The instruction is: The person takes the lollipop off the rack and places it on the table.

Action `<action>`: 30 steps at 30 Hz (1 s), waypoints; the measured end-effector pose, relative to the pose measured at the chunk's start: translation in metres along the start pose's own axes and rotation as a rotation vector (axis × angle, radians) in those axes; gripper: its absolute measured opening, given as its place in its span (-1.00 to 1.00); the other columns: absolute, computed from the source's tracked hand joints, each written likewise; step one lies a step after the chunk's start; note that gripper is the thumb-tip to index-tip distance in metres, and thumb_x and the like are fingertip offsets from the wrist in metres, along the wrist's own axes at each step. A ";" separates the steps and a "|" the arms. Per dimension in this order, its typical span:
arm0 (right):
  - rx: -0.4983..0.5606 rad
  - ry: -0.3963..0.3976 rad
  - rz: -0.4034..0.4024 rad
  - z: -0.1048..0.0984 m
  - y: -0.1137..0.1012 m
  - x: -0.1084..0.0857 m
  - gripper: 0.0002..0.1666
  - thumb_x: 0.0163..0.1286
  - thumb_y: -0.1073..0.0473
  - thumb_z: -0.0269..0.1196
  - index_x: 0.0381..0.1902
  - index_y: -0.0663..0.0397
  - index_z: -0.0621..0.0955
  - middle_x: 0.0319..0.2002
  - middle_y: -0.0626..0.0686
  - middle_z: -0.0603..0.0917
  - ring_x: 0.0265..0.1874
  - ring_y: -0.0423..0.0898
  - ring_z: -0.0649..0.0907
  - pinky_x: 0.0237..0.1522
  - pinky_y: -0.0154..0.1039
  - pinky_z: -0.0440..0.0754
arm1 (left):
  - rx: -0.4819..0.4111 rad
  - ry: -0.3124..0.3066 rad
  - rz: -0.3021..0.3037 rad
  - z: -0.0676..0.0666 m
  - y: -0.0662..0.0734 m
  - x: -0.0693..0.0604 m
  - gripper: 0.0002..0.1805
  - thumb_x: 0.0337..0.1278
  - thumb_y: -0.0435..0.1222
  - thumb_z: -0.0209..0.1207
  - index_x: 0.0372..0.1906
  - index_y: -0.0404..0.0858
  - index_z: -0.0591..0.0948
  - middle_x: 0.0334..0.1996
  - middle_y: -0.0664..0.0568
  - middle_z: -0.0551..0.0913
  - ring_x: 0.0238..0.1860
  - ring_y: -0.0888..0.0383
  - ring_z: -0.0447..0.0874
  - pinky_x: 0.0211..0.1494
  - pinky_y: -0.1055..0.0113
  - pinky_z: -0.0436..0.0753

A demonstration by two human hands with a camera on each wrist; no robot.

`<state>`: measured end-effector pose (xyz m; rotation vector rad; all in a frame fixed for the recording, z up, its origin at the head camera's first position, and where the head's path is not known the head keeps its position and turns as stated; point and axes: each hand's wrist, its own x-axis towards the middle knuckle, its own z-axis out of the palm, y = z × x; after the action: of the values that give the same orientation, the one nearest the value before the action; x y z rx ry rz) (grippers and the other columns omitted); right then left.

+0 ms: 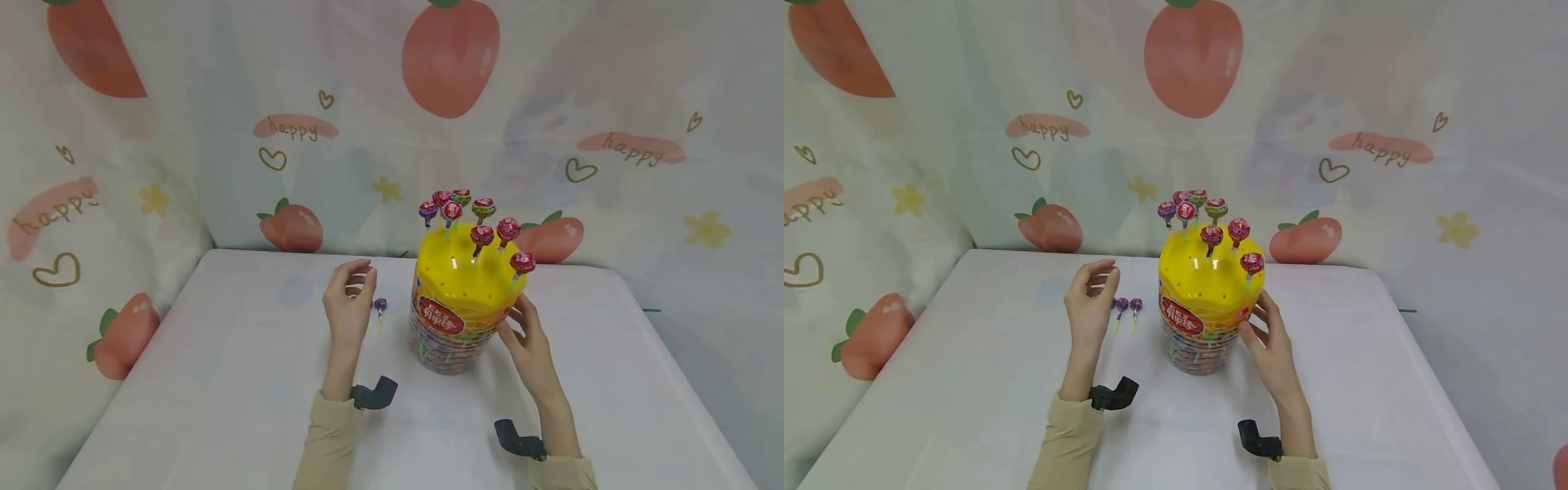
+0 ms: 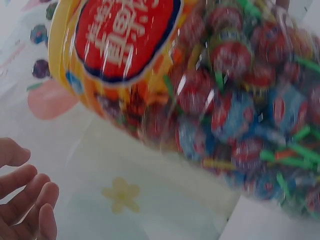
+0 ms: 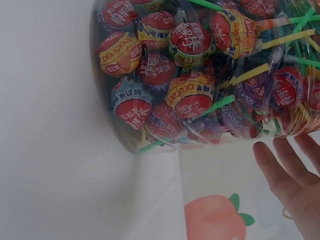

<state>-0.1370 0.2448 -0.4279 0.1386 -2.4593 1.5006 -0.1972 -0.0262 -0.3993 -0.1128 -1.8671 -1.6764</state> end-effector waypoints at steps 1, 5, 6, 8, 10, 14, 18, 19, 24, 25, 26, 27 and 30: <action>-0.001 0.002 0.000 0.000 0.000 0.000 -0.25 0.47 0.18 0.06 0.51 -0.17 0.04 0.39 0.08 0.26 0.24 -0.34 0.30 0.10 -0.66 0.30 | -0.006 -0.007 0.008 0.002 0.003 -0.001 -0.77 0.13 -0.36 0.27 -0.10 -0.33 0.66 -0.23 -0.20 0.69 -0.27 -0.08 0.65 -0.29 0.35 0.55; -0.003 0.008 -0.002 0.001 0.000 0.001 -0.25 0.47 0.18 0.06 0.51 -0.16 0.04 0.41 0.07 0.25 0.24 -0.35 0.29 0.10 -0.68 0.30 | -0.036 -0.044 0.047 0.011 0.017 -0.003 -0.76 0.15 -0.35 0.26 -0.08 -0.32 0.66 -0.21 -0.19 0.68 -0.23 -0.04 0.65 -0.27 0.41 0.55; -0.006 0.008 -0.001 0.001 0.000 0.001 -0.25 0.47 0.18 0.06 0.51 -0.15 0.04 0.41 0.08 0.25 0.25 -0.34 0.30 0.10 -0.68 0.30 | -0.045 -0.055 0.059 0.013 0.021 -0.004 -0.76 0.16 -0.34 0.26 -0.08 -0.31 0.66 -0.21 -0.17 0.68 -0.22 -0.02 0.65 -0.26 0.42 0.54; -0.012 0.007 0.003 0.001 0.000 0.001 -0.25 0.47 0.17 0.06 0.51 -0.15 0.04 0.41 0.08 0.25 0.26 -0.28 0.31 0.10 -0.68 0.29 | -0.063 -0.076 0.088 0.018 0.028 -0.005 -0.77 0.16 -0.33 0.26 -0.08 -0.30 0.66 -0.22 -0.15 0.68 -0.23 0.02 0.64 -0.26 0.44 0.55; -0.018 0.005 0.009 0.001 0.000 0.001 -0.25 0.47 0.16 0.06 0.51 -0.15 0.03 0.42 0.07 0.24 0.28 -0.21 0.31 0.10 -0.68 0.28 | -0.080 -0.095 0.125 0.023 0.033 -0.005 -0.78 0.18 -0.32 0.25 -0.09 -0.30 0.66 -0.22 -0.13 0.68 -0.23 0.04 0.64 -0.26 0.44 0.56; -0.018 0.004 0.014 0.001 -0.001 0.000 -0.24 0.47 0.16 0.07 0.51 -0.17 0.03 0.42 0.07 0.24 0.30 -0.10 0.32 0.10 -0.67 0.28 | -0.113 -0.125 0.195 0.032 0.044 -0.006 -0.78 0.20 -0.31 0.23 -0.10 -0.32 0.65 -0.23 -0.14 0.66 -0.25 0.04 0.64 -0.28 0.35 0.59; -0.019 0.004 0.012 0.001 0.000 0.000 -0.24 0.47 0.16 0.07 0.52 -0.19 0.03 0.42 0.07 0.25 0.30 -0.10 0.32 0.10 -0.67 0.28 | -0.139 -0.143 0.233 0.038 0.055 -0.006 -0.78 0.20 -0.33 0.23 -0.09 -0.33 0.64 -0.22 -0.15 0.66 -0.25 0.03 0.63 -0.27 0.33 0.60; -0.020 0.004 0.009 0.001 0.000 0.000 -0.24 0.47 0.16 0.07 0.51 -0.19 0.03 0.41 0.08 0.25 0.29 -0.11 0.33 0.10 -0.67 0.29 | -0.145 -0.150 0.236 0.040 0.057 -0.006 -0.78 0.19 -0.33 0.23 -0.08 -0.33 0.64 -0.21 -0.15 0.66 -0.24 0.03 0.63 -0.27 0.34 0.60; -0.017 0.002 0.009 0.000 0.000 0.000 -0.24 0.47 0.16 0.06 0.51 -0.18 0.03 0.41 0.08 0.25 0.29 -0.14 0.32 0.10 -0.66 0.29 | -0.165 -0.185 0.248 0.047 0.068 -0.006 -0.78 0.18 -0.37 0.22 -0.09 -0.36 0.63 -0.21 -0.17 0.66 -0.24 0.02 0.62 -0.24 0.42 0.59; -0.015 0.001 0.010 0.000 0.000 0.000 -0.24 0.47 0.16 0.06 0.51 -0.18 0.03 0.41 0.08 0.26 0.29 -0.14 0.32 0.10 -0.66 0.29 | -0.167 -0.192 0.250 0.048 0.070 -0.006 -0.78 0.18 -0.37 0.22 -0.08 -0.36 0.63 -0.21 -0.17 0.67 -0.24 0.03 0.63 -0.23 0.42 0.60; -0.015 0.001 0.012 0.000 0.000 0.000 -0.24 0.47 0.16 0.06 0.51 -0.18 0.03 0.41 0.08 0.25 0.29 -0.13 0.32 0.11 -0.65 0.29 | -0.169 -0.199 0.254 0.049 0.072 -0.006 -0.78 0.18 -0.37 0.22 -0.08 -0.36 0.62 -0.21 -0.17 0.66 -0.25 0.03 0.63 -0.23 0.42 0.61; -0.015 0.000 0.014 0.000 0.000 0.000 -0.25 0.47 0.15 0.06 0.51 -0.18 0.03 0.41 0.08 0.26 0.29 -0.12 0.32 0.11 -0.65 0.29 | -0.171 -0.204 0.257 0.051 0.074 -0.005 -0.78 0.19 -0.37 0.22 -0.08 -0.36 0.62 -0.20 -0.17 0.66 -0.25 0.03 0.63 -0.23 0.42 0.61; -0.017 -0.002 0.018 0.000 -0.001 0.000 -0.25 0.47 0.15 0.06 0.51 -0.18 0.03 0.41 0.07 0.26 0.30 -0.09 0.32 0.12 -0.62 0.28 | -0.178 -0.222 0.258 0.054 0.079 -0.004 -0.77 0.21 -0.34 0.21 -0.07 -0.35 0.62 -0.19 -0.15 0.66 -0.24 0.05 0.64 -0.22 0.42 0.61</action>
<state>-0.1371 0.2445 -0.4274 0.1155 -2.4805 1.4867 -0.1786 0.0406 -0.3325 -0.6099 -1.7655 -1.6987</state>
